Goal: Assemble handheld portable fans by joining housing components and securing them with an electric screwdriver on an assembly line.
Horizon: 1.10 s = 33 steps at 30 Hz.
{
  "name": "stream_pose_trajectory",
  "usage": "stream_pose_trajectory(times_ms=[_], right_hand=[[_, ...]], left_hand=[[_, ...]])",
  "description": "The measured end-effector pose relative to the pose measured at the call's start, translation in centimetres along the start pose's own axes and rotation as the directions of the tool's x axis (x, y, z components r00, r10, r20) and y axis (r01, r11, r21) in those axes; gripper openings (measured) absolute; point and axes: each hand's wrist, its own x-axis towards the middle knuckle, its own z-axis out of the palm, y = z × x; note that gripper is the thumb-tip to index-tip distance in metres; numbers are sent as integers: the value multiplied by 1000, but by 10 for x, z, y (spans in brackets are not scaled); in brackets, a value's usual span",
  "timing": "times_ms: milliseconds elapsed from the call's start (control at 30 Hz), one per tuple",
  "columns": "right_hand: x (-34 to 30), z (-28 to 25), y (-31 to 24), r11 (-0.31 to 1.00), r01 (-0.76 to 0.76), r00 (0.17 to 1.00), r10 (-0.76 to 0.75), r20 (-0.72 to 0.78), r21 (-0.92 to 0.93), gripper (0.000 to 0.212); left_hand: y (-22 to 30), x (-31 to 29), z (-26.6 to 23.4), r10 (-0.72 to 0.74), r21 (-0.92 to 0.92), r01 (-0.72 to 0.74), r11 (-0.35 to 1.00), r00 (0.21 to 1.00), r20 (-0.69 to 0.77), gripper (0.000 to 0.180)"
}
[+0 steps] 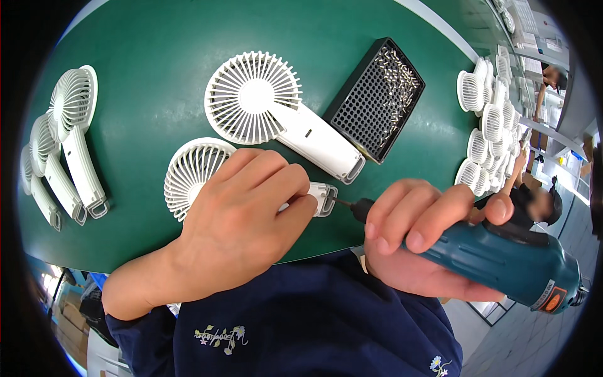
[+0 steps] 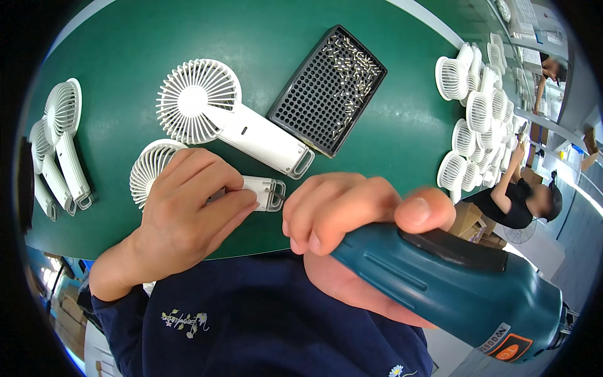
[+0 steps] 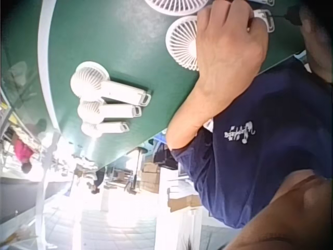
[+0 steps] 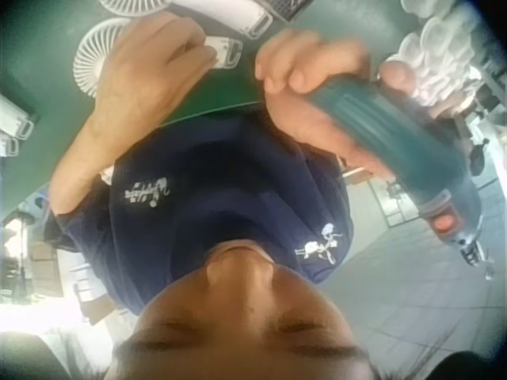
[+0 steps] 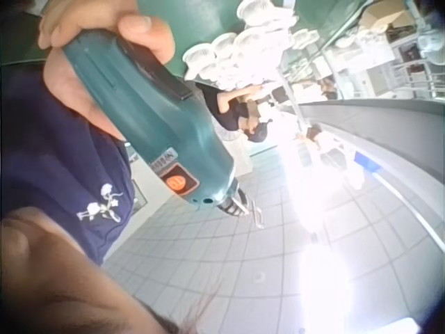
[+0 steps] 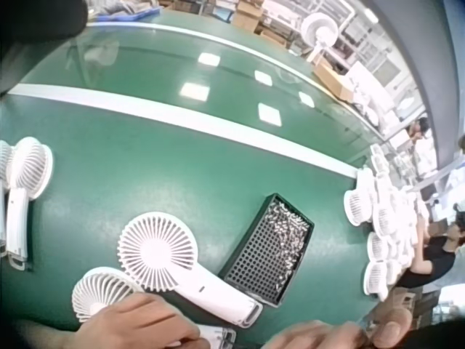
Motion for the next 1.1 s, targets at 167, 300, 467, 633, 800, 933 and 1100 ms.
stream_pose_trajectory(times_ms=[167, 300, 467, 633, 800, 933, 1100], right_hand=[[3, 0, -1, 1000, 13, 1000, -13, 0, 4, 69], [3, -1, 1, 1000, 23, 999, -23, 25, -4, 69], [6, 3, 0, 998, 51, 998, -52, 28, 26, 67], [6, 6, 0, 998, 28, 997, -24, -76, 56, 66], [8, 4, -1, 998, 39, 997, -36, -62, 41, 64], [8, 5, -1, 995, 51, 995, -43, -94, 86, 62], [10, 8, -1, 991, 61, 985, -40, -168, 121, 62]], left_hand=[[0, 2, 0, 11, 7, -11, 1000, 1000, 7, 23], [1, 2, 0, 40, 63, -41, 997, 999, 7, 21], [1, -1, 4, 122, 75, -118, 990, 991, -60, 21], [0, -3, 6, 133, 71, -128, 989, 989, -67, 21], [0, -2, 4, 128, 89, -123, 988, 990, -52, 21], [2, 0, 2, 102, 3, -102, 995, 995, -3, 20], [0, 0, 1, 119, -65, -119, 991, 993, -7, 20]])
